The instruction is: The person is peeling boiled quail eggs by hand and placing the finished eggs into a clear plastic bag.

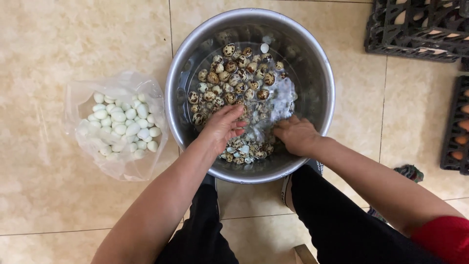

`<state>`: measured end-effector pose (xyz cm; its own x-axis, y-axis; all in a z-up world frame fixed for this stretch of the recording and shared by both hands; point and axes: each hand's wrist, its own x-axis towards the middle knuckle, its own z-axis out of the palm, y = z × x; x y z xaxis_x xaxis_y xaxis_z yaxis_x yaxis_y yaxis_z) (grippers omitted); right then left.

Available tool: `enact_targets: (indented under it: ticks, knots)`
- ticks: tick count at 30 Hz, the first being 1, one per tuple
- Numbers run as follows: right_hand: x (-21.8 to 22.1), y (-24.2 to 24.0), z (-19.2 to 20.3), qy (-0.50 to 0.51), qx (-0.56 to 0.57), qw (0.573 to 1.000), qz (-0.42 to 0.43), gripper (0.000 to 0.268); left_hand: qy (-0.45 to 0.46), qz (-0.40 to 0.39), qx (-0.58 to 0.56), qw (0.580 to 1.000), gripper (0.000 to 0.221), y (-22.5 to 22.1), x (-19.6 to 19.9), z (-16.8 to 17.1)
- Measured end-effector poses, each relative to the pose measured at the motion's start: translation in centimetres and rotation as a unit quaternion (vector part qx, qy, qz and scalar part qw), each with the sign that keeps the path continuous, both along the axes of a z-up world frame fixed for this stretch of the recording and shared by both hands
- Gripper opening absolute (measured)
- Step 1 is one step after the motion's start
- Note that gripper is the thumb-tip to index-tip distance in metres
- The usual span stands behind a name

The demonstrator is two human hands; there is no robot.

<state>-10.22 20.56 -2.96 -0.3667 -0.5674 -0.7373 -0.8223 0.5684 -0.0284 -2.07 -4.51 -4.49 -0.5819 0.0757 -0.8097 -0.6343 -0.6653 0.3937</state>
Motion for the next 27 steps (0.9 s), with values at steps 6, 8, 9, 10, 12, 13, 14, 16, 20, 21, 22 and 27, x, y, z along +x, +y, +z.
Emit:
enact_targets:
  ticks: [6,8,9,10,12,13,14,16,20,21,22,27]
  knots:
    - [-0.5,-1.4,1.5,-0.073,-0.012,0.997,-0.007,0.035,0.038,0.003,0.049,0.998,0.048,0.8,0.2,1.7]
    - [0.7,-2.5,1.6,-0.058,0.038,0.997,0.027,0.038,0.045,0.001,0.057,0.997,0.047,0.8,0.3,1.8]
    - [1.1,-3.1,1.6,-0.041,0.088,0.993,0.063,0.047,0.054,0.002,0.066,0.996,0.046,0.7,0.3,1.9]
    - [1.2,-2.8,1.6,-0.038,0.087,0.994,0.061,0.047,0.056,0.000,0.064,0.996,0.046,1.0,0.2,2.1]
    - [1.5,-2.3,1.3,-0.072,0.060,0.992,0.086,0.045,0.072,0.013,0.068,0.995,0.049,1.1,0.3,2.6]
    - [0.6,-2.5,2.7,-0.072,0.056,0.992,0.084,0.045,0.072,0.010,0.065,0.995,0.049,1.0,0.1,2.8]
    - [-0.1,-2.6,4.0,-0.080,-0.049,0.995,-0.020,0.031,0.078,0.002,0.074,0.994,0.050,1.0,0.1,3.0]
    - [-1.3,-2.6,5.6,-0.085,-0.154,0.976,-0.128,0.023,0.084,-0.011,0.082,0.993,0.050,1.0,0.0,3.7]
    - [-2.8,-3.9,7.9,-0.271,-0.347,0.747,-0.497,0.025,0.117,-0.042,0.042,0.991,0.053,2.5,-0.2,5.2]
    - [-3.0,-4.8,8.8,-0.324,-0.340,0.696,-0.542,0.029,0.131,-0.048,0.017,0.990,0.056,2.9,-0.2,5.6]
    - [-2.8,-4.5,7.7,-0.323,-0.341,0.695,-0.544,0.029,0.131,-0.050,0.018,0.990,0.056,3.2,-0.3,5.8]
    - [-2.6,-4.0,5.8,-0.357,-0.408,0.581,-0.607,0.024,0.134,-0.083,-0.066,0.985,0.051,3.3,-0.8,6.9]
